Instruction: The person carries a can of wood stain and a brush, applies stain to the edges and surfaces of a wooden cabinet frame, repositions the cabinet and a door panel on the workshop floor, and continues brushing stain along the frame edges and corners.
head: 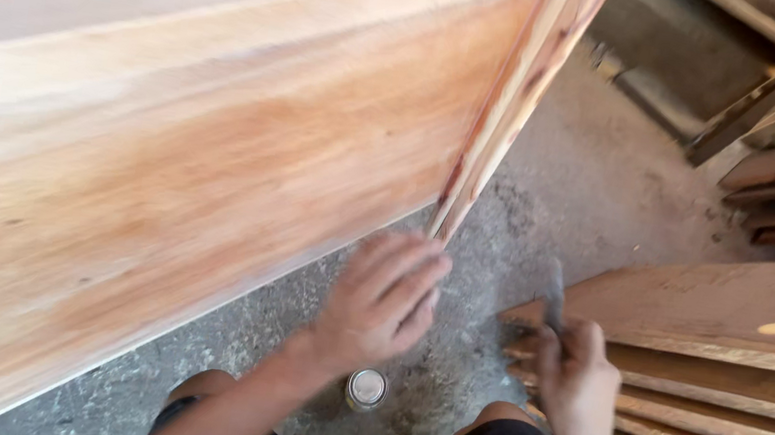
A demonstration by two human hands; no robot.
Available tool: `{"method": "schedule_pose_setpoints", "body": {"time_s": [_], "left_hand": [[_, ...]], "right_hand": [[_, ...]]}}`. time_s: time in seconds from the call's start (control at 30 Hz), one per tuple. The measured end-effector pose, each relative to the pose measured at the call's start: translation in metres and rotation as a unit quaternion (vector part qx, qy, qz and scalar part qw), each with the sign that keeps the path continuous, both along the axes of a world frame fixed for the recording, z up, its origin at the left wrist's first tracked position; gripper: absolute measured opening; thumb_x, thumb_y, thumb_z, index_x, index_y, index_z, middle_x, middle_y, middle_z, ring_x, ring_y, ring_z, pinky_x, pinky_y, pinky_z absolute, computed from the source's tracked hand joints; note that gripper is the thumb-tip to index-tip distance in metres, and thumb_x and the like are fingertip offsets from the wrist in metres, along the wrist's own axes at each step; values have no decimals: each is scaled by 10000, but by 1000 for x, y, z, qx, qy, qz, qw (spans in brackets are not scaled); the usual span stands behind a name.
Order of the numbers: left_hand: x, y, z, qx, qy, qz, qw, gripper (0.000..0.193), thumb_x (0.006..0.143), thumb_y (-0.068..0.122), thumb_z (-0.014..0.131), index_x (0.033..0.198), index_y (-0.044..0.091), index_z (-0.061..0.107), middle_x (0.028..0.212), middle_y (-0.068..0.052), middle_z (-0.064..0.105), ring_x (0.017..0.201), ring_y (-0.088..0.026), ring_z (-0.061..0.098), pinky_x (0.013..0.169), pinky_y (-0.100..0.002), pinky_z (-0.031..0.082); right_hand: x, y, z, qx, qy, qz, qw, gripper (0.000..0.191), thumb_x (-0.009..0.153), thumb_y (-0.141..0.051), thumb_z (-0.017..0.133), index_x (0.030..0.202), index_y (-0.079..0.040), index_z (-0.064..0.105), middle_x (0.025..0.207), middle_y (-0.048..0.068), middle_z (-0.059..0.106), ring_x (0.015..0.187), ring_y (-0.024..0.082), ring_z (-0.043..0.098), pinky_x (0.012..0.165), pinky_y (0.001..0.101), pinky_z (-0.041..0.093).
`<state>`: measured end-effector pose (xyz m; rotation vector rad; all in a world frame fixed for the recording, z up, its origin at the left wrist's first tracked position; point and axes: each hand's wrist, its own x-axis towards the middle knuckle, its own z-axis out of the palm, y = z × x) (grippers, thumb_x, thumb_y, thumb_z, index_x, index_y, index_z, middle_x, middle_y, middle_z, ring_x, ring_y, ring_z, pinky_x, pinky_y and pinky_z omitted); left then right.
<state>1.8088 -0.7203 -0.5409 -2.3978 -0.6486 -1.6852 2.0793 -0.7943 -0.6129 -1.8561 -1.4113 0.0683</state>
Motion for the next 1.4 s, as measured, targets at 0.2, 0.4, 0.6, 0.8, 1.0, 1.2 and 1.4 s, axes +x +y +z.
{"method": "schedule_pose_setpoints", "body": {"time_s": [0.2,0.4,0.6,0.8,1.0,1.2,1.4], "left_hand": [[-95,7,149,139,38,374,916,440,1090,338,574,1371,4,627,1390,-211,562,1407,-416,399,1218,-641,54],[-97,32,140,95,113,444,884,396,1111,324,546,1307,-13,613,1293,-202,552,1366,-386,411,1210,-612,87],[-95,35,121,99,83,429,894,330,1109,294,548,1241,-2,611,1206,-165,545,1289,-351,437,1202,-578,126],[-92,32,116,107,70,421,898,269,1107,264,550,1176,10,608,1119,-128,539,1213,-316,464,1194,-544,165],[-93,28,122,115,73,431,892,249,1103,247,550,1141,10,613,1056,-103,542,1171,-288,487,1201,-518,185],[-95,24,133,150,79,499,850,406,1069,326,544,1226,-36,640,1175,-141,591,1304,-280,462,1271,-489,81],[-92,28,128,157,75,494,852,343,1041,280,563,1162,-28,655,1102,-139,598,1272,-290,477,1266,-487,87]], "right_hand": [[-68,46,108,137,-202,135,960,278,982,-83,663,1244,1,705,861,143,727,654,230,708,581,347,584],[-76,71,127,113,-243,145,952,310,985,-80,673,1288,-66,734,800,113,667,600,229,637,581,376,547],[-82,80,90,60,-294,118,947,369,977,-77,645,1340,-82,709,767,109,647,557,242,621,551,393,541],[-79,81,38,37,-380,101,919,382,983,-76,637,1361,-52,686,737,86,639,464,204,580,430,372,519],[-94,72,11,22,-399,91,912,415,941,-81,652,1353,-83,701,724,82,622,482,212,579,440,371,517],[-93,79,43,93,-336,30,937,341,1017,-135,625,1347,-93,700,751,74,631,468,180,552,395,344,480],[-118,87,25,41,-378,-17,925,338,1042,-149,610,1361,-90,702,699,74,649,344,141,468,275,296,395]]}}
